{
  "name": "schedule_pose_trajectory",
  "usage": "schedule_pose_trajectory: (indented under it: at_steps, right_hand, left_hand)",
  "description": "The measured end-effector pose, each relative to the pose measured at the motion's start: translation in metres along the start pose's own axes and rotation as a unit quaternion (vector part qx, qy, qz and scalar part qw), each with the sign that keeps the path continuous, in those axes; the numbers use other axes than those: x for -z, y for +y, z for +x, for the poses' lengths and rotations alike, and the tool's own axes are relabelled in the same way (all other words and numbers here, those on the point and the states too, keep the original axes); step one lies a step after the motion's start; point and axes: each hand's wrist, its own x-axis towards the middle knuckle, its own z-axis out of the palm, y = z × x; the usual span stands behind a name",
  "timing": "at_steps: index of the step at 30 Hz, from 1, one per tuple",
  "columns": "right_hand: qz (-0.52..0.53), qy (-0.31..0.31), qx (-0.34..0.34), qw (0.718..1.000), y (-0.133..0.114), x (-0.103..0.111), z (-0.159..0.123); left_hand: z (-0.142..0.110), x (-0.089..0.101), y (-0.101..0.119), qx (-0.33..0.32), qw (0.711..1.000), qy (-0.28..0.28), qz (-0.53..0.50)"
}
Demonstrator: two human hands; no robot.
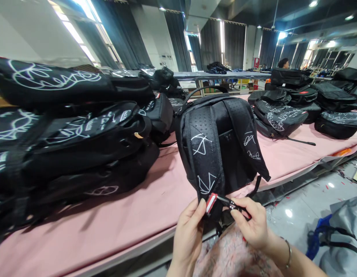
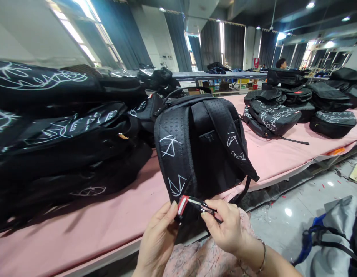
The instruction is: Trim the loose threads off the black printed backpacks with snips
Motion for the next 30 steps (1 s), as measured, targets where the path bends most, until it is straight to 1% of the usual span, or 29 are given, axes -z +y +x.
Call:
schedule_pose_trajectory:
  at_steps: [3,5,7,11,14,21,27,30]
  right_hand:
    - [-0.037,0.016,0.067,0.997,0.004,-0.001,0.003]
    - [-0.044,0.018,0.095,0.994,0.006,-0.001,0.006]
    - [-0.041,0.015,0.099,0.994,0.006,0.000,0.009]
    - [-0.042,-0.007,0.067,0.997,0.006,0.006,0.009]
    - [-0.050,-0.024,0.064,0.996,0.006,0.011,0.010]
    - [-0.067,-0.066,0.107,0.990,0.003,0.015,0.022]
    - [-0.113,-0.065,0.158,0.979,0.006,0.016,0.026]
    - [-0.116,-0.061,0.167,0.977,0.009,0.017,0.027]
  left_hand:
    - [0.001,0.001,0.000,0.011,1.000,-0.011,-0.002]
    - [0.001,0.001,0.001,0.010,1.000,-0.015,-0.002]
    - [0.001,0.000,0.002,0.005,1.000,-0.017,0.001]
    - [0.001,-0.003,0.006,-0.004,1.000,-0.010,0.012]
    - [0.000,-0.004,0.007,-0.005,1.000,-0.013,0.015]
    - [-0.001,-0.002,0.004,-0.010,0.999,-0.036,0.034]
    - [-0.001,0.000,0.001,-0.018,0.999,-0.032,0.036]
    - [-0.003,-0.002,0.005,-0.026,0.998,-0.028,0.040]
